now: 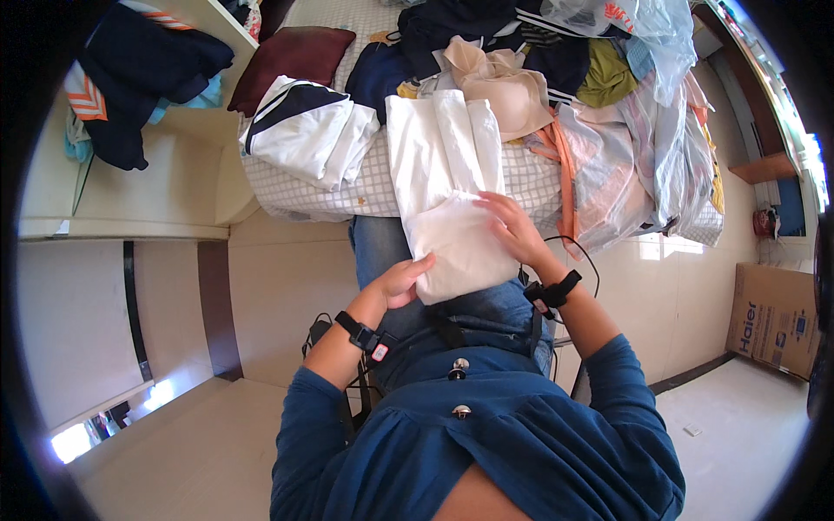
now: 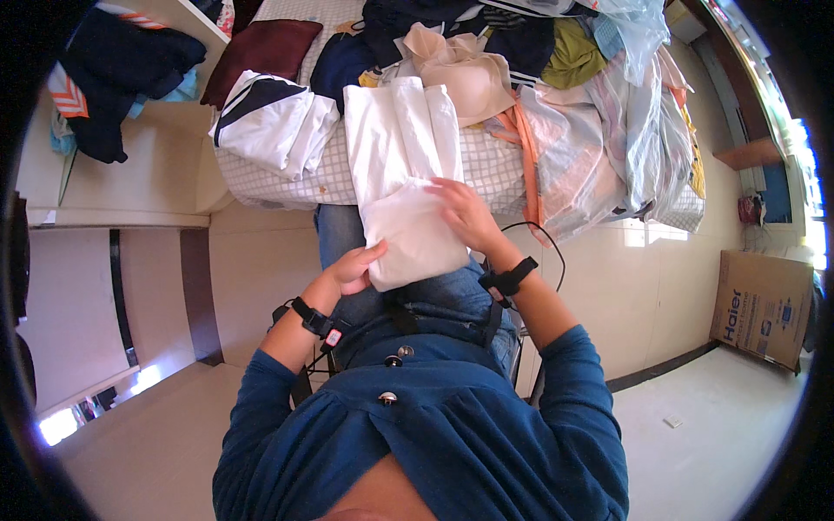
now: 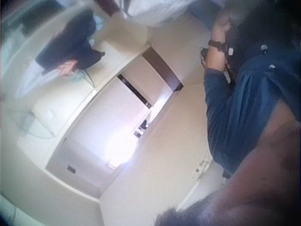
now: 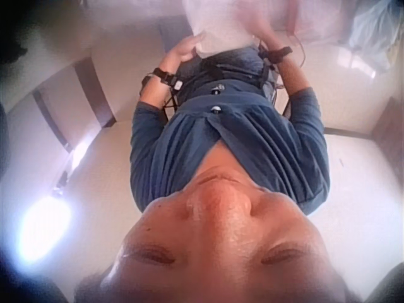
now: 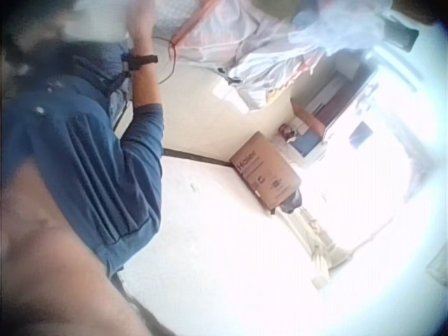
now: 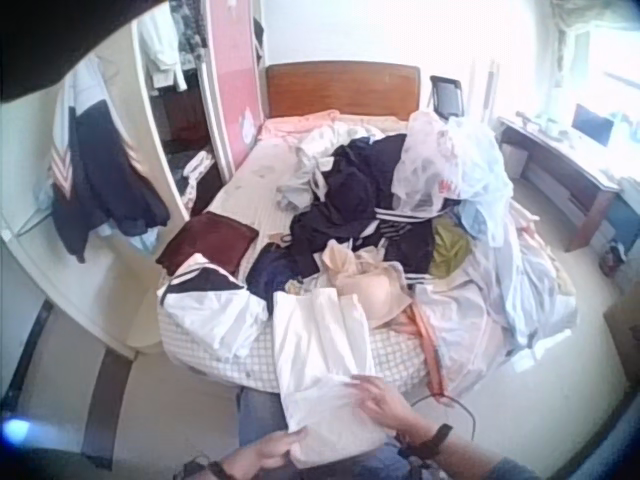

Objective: The person folds multiple garments one by one on a bed, including a white cloth, maroon shorts, a white polo shirt, a white and navy raglan shirt, and a white t-shirt with a graphic. Each item is smoothed, folded, and placed on a growing stack.

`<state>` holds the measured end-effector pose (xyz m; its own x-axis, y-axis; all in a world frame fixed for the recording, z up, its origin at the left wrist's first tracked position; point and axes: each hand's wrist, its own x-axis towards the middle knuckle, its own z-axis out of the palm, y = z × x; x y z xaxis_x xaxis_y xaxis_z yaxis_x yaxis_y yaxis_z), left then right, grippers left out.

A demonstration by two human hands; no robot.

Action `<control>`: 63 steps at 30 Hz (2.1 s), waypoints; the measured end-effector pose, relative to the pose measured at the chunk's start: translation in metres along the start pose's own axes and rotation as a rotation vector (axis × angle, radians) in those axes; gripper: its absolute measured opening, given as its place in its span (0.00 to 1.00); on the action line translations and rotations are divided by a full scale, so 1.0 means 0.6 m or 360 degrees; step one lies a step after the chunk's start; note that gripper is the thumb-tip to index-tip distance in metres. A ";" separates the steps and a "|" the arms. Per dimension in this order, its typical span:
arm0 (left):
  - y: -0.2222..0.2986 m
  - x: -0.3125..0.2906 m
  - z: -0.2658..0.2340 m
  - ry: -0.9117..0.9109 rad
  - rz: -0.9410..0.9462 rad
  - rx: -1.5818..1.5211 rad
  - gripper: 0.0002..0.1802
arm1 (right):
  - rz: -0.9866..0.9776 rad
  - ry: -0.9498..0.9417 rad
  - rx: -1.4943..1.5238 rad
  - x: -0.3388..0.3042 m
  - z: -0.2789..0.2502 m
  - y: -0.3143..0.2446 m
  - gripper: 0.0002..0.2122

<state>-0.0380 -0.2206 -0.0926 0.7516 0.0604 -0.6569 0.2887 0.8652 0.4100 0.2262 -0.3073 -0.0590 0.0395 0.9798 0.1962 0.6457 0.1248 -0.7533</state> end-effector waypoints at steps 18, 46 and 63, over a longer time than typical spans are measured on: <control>0.193 -0.033 0.008 -0.0269 0.0723 -0.0541 0.29 | 0.0781 -0.0108 0.0921 -0.003 0.009 0.019 0.21; 0.319 -0.115 -0.031 0.0669 0.2067 -0.0414 0.29 | 0.0055 0.0400 0.1667 0.267 0.000 -0.056 0.18; 0.460 -0.020 -0.177 0.2641 0.1131 0.2779 0.31 | 0.1581 0.1576 0.0191 0.255 -0.080 0.296 0.35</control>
<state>-0.0303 0.0704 -0.0386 0.3177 0.8835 0.3442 0.9369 -0.3483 0.0293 0.3837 -0.1426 -0.1324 0.9795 0.1575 -0.1255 -0.0344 -0.4831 -0.8749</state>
